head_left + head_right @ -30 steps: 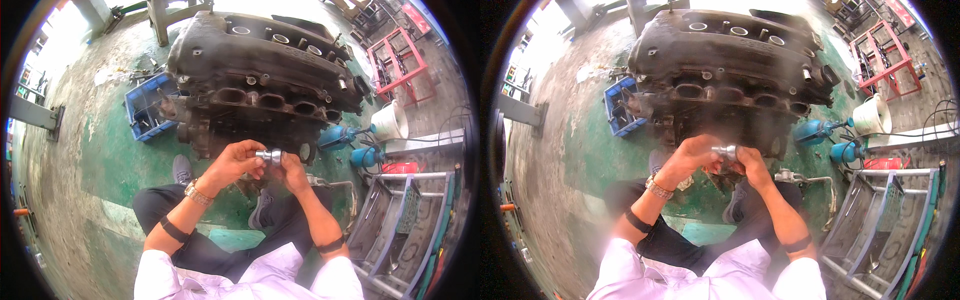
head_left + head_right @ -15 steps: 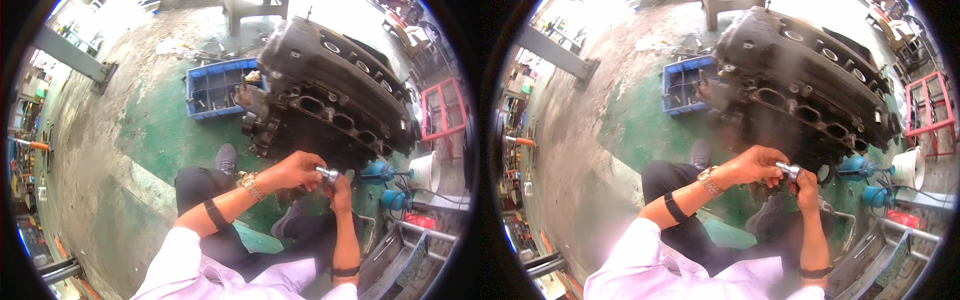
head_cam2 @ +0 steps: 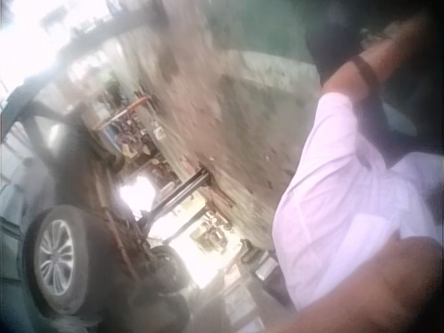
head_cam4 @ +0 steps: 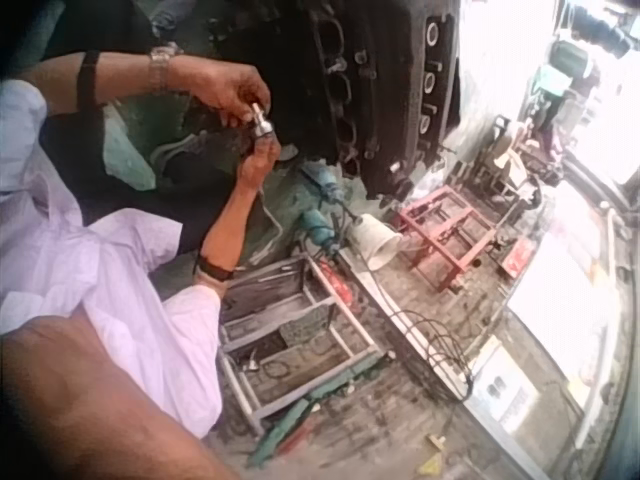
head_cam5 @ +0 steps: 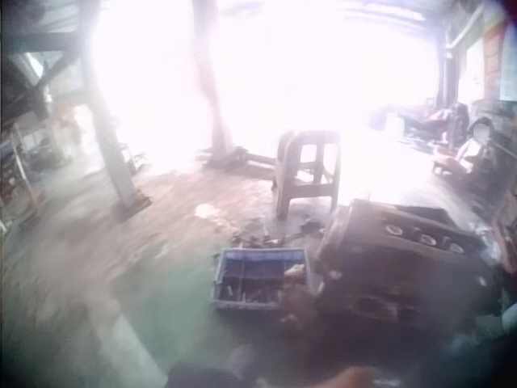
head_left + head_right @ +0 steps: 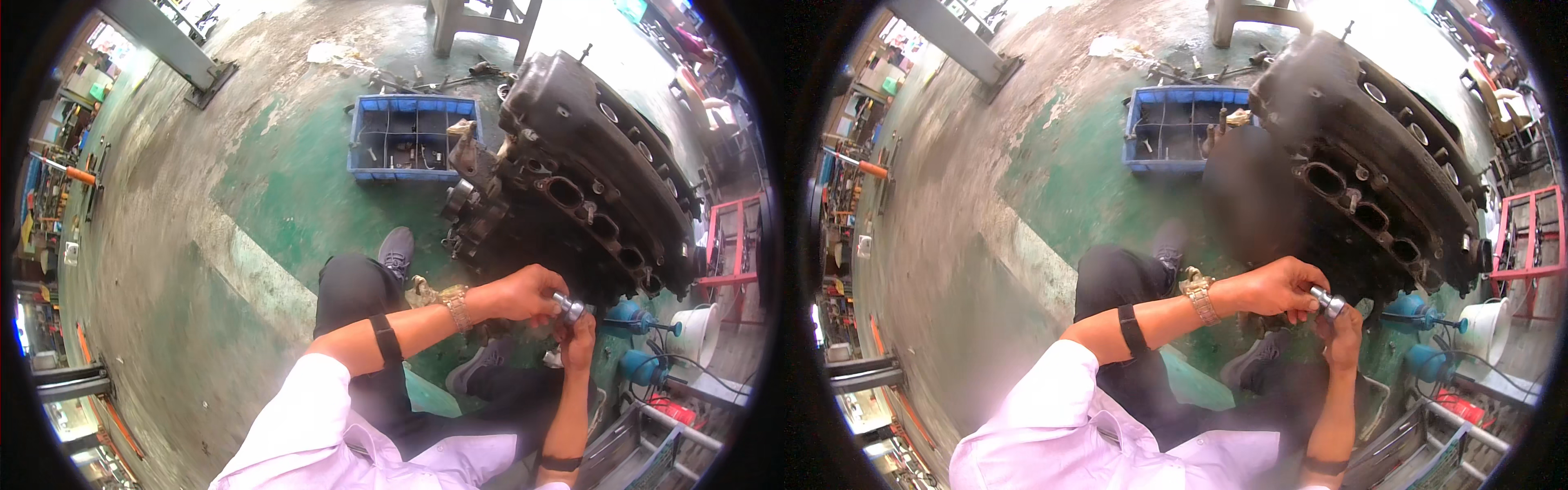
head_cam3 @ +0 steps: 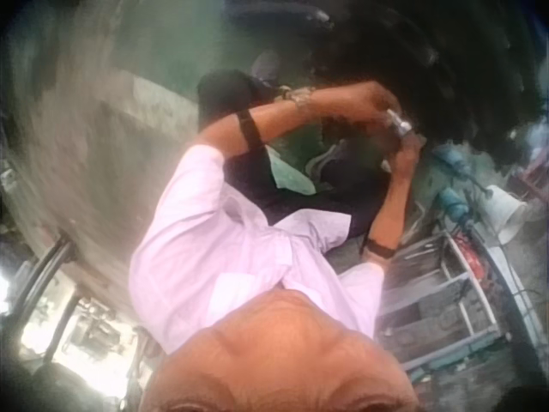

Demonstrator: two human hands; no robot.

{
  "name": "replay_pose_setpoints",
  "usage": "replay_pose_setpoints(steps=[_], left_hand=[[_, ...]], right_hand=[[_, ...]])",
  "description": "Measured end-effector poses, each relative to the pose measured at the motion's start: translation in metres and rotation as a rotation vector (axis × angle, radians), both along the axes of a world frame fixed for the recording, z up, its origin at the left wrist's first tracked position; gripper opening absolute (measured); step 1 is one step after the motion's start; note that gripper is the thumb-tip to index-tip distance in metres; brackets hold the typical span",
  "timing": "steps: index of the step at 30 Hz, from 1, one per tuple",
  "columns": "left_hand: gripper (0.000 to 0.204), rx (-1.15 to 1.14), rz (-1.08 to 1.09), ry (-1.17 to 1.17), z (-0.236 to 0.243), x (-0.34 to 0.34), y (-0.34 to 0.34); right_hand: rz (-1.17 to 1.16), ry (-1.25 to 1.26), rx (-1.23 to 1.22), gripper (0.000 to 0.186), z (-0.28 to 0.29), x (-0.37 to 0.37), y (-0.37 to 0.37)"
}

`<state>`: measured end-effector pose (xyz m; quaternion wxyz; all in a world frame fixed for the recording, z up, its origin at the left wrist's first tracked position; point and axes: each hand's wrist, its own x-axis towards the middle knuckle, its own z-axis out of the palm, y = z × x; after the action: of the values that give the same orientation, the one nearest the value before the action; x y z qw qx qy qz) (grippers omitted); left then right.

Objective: The person uses a socket wrench to tighten bolts on a disassembled engine block. They repeatedly insert bolts, turn the wrench, and adjust their grip while seated on the floor in a workshop.

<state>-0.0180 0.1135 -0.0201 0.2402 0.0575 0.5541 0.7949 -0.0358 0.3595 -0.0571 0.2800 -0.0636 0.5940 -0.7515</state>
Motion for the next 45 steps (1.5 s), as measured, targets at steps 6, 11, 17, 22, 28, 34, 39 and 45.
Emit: replay_pose_setpoints(steps=[6, 11, 17, 22, 28, 34, 39, 45], left_hand=[[0.028, -0.218, 0.071, 0.087, 0.005, 0.002, -0.006], [0.037, -0.39, 0.136, 0.269, 0.001, 0.006, -0.01], [0.043, -0.435, 0.08, 0.266, -0.001, 0.007, -0.015], [0.043, -0.496, 0.101, 0.301, 0.0, 0.009, -0.015], [0.037, -0.576, 0.131, 0.312, -0.001, 0.012, -0.009], [0.027, -0.627, 0.165, 0.361, 0.002, 0.015, -0.004], [0.019, -0.573, 0.199, 0.406, 0.01, 0.024, -0.004], [0.017, -0.57, 0.183, 0.418, 0.012, 0.033, -0.007]], right_hand=[[-0.05, 0.03, 0.054, 0.045, -0.024, 0.002, 0.006], [0.021, 0.0, 0.151, 0.046, -0.04, -0.005, 0.015], [0.052, 0.088, 0.176, 0.046, -0.024, -0.004, -0.008], [-0.035, 0.12, 0.284, 0.054, -0.007, 0.004, -0.034], [0.185, 0.181, 0.262, 0.054, -0.007, -0.007, -0.026], [0.075, 0.174, 0.27, 0.061, -0.024, -0.002, -0.014], [0.116, 0.195, 0.166, 0.072, -0.024, -0.006, -0.013], [0.244, 0.11, 0.211, 0.053, -0.03, -0.01, -0.001]])
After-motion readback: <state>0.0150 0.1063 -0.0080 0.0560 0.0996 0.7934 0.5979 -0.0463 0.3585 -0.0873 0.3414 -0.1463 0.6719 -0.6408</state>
